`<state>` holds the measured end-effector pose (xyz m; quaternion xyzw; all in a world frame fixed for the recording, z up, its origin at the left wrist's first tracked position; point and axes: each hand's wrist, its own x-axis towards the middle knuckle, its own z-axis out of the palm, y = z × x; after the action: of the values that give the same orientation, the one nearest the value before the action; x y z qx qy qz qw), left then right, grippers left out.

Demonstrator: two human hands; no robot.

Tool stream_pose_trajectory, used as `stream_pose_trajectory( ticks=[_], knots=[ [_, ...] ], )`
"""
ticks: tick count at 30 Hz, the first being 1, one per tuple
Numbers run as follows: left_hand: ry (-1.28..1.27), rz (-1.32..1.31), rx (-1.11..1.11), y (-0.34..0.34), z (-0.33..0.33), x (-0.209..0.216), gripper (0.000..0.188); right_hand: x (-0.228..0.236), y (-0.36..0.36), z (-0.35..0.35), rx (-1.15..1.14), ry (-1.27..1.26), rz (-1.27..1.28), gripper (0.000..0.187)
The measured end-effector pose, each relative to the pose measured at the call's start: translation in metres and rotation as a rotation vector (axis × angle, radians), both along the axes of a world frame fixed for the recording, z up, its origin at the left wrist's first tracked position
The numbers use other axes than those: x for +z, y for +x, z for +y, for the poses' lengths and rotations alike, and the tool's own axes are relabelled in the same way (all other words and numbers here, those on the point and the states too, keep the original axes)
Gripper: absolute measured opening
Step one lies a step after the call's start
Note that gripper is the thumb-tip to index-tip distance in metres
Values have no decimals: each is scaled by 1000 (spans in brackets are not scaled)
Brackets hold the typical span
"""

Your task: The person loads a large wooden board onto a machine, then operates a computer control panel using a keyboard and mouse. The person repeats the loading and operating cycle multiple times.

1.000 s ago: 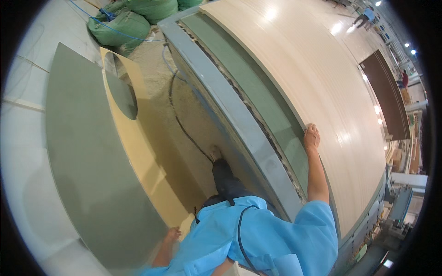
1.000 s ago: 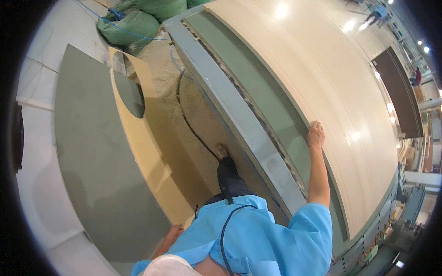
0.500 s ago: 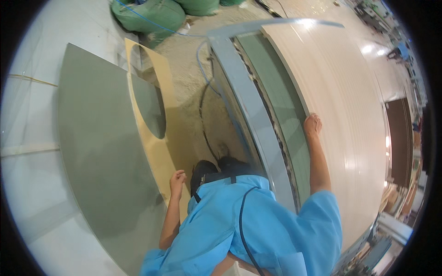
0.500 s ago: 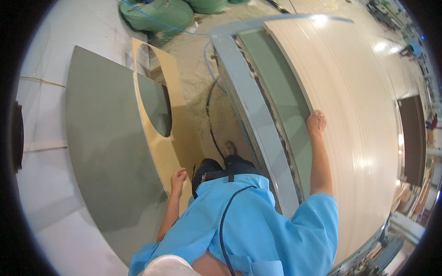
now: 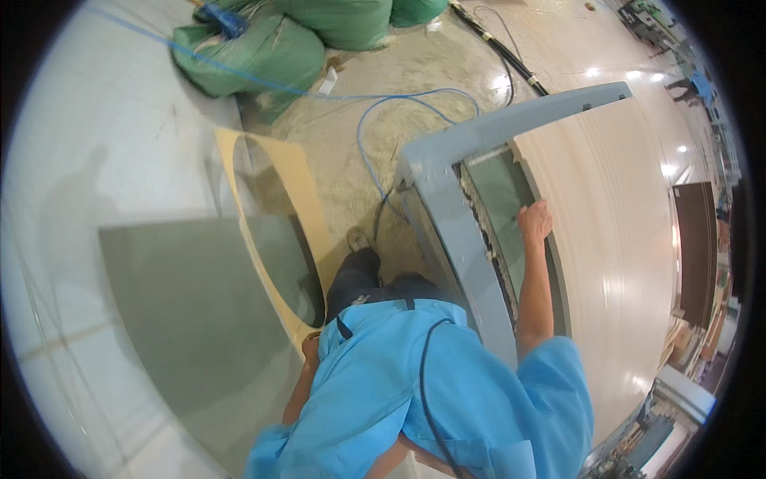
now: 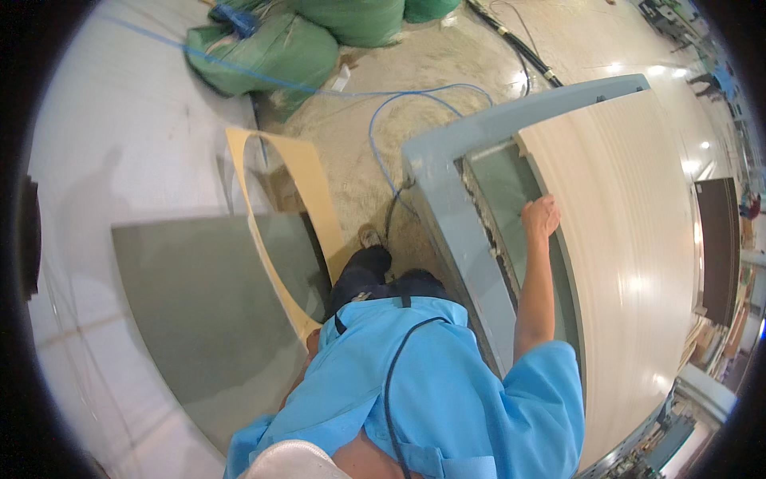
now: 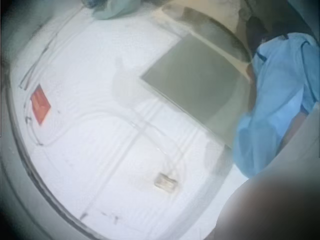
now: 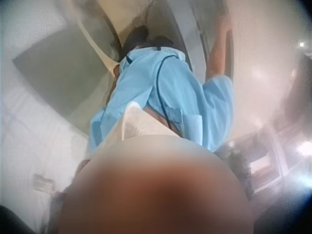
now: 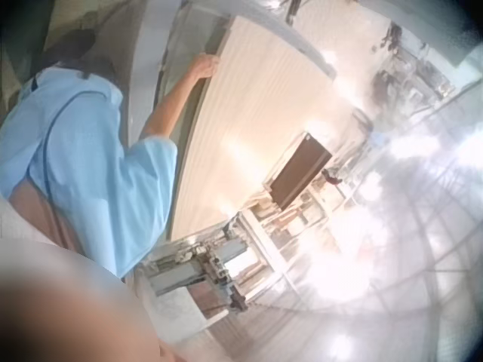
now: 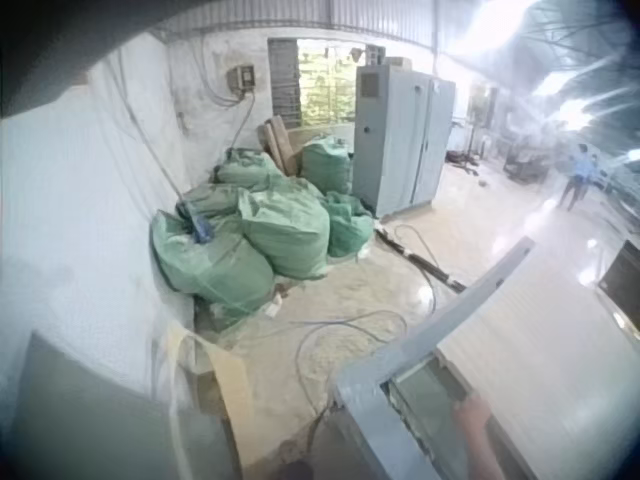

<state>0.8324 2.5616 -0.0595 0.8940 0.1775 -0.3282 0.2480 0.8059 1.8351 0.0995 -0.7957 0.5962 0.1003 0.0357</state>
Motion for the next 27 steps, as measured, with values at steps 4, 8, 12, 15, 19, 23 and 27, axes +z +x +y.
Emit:
stream_pose_trajectory(
  ticks=[4, 8, 12, 15, 19, 23, 27],
  knots=[
    [-141, 124, -35, 191, -79, 34, 30, -6, 19, 2, -79, -104, 59, 58],
    [-602, 35, 128, 377, -181, 69, 36, -17, 31, 8, -205, -77, 119, 65],
    [-568, -32, -148, 527, -304, 91, 34, -25, 41, 3, -331, -63, 174, 58],
    [-593, 20, -176, 605, -409, 92, 33, -30, 50, 3, -419, -135, 198, 57],
    [-503, 198, -432, 665, -503, 93, 34, -32, 59, 1, -593, -205, 21, 54],
    [-516, 224, -538, 729, -584, 91, 35, -10, 69, -14, -967, -152, -196, 51],
    [-519, 288, -493, 793, -668, 75, 33, 20, 128, -46, -1041, -473, -425, 39]
  ],
)
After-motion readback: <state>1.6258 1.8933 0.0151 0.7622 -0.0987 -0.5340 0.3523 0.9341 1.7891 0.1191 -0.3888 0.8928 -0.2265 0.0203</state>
